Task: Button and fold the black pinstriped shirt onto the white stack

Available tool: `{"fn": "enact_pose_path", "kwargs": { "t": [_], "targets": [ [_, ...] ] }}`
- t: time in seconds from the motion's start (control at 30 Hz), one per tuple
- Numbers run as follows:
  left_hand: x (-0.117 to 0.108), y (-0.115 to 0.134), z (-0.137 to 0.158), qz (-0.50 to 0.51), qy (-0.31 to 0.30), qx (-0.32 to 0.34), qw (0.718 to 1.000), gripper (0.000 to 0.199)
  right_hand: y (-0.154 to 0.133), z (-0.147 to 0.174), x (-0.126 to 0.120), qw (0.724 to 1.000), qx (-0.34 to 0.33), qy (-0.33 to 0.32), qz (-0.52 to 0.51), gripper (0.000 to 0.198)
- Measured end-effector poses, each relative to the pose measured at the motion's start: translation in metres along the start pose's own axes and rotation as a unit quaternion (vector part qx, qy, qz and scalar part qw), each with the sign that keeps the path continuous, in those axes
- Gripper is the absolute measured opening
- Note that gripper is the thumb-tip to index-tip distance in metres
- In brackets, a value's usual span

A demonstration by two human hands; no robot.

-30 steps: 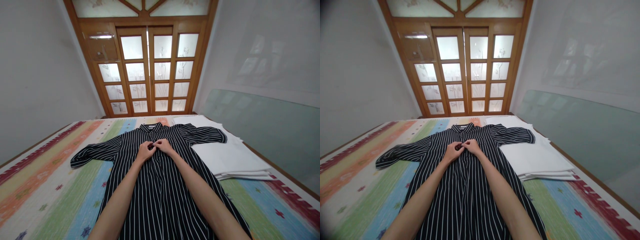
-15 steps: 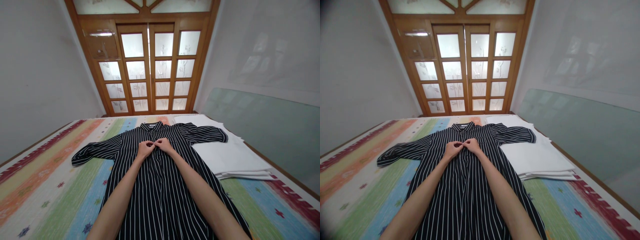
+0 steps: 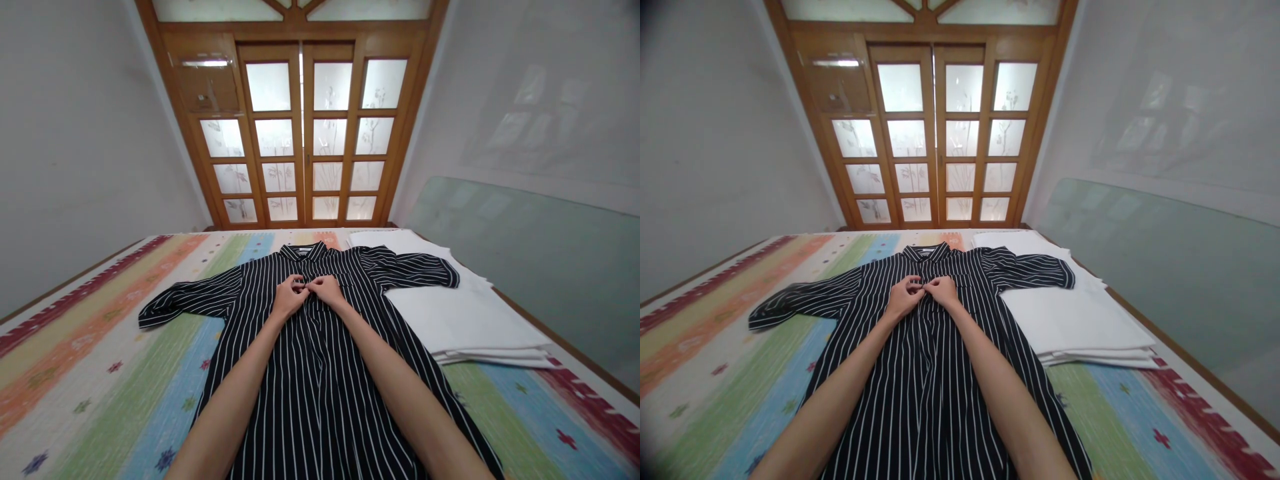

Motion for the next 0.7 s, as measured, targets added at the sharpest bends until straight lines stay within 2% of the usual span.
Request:
{"fn": "enact_pose_path", "kwargs": {
  "t": [0.17, 0.33, 0.53, 0.7],
  "targets": [
    [-0.001, 0.002, 0.0, 0.002, 0.009, 0.007, 1.0, 0.028, -0.001, 0.0, -0.001, 1.0, -0.021, 0.011, 0.01, 0.015],
    [-0.003, 0.004, 0.001, 0.029, 0.003, 0.013, 0.999, 0.024, 0.005, -0.004, 0.002, 1.0, -0.014, 0.005, 0.01, 0.014],
    [-0.005, 0.001, 0.002, 0.067, 0.007, -0.029, 0.997, 0.038, 0.009, -0.008, 0.003, 1.0, 0.006, -0.005, 0.018, 0.013],
    [-0.003, -0.009, 0.0, 0.106, 0.004, -0.06, 0.993, 0.041, 0.014, -0.01, 0.005, 1.0, 0.018, -0.013, -0.018, 0.011]
  ]
}}
Point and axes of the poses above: each hand's wrist, its own z-axis away from the middle knuckle, its own x-axis out of the palm, y = z × x, the point moved 8 cm from there along -z, towards the middle knuckle, and after that the axes turned 7 degrees about x, right-handed, at the moved point
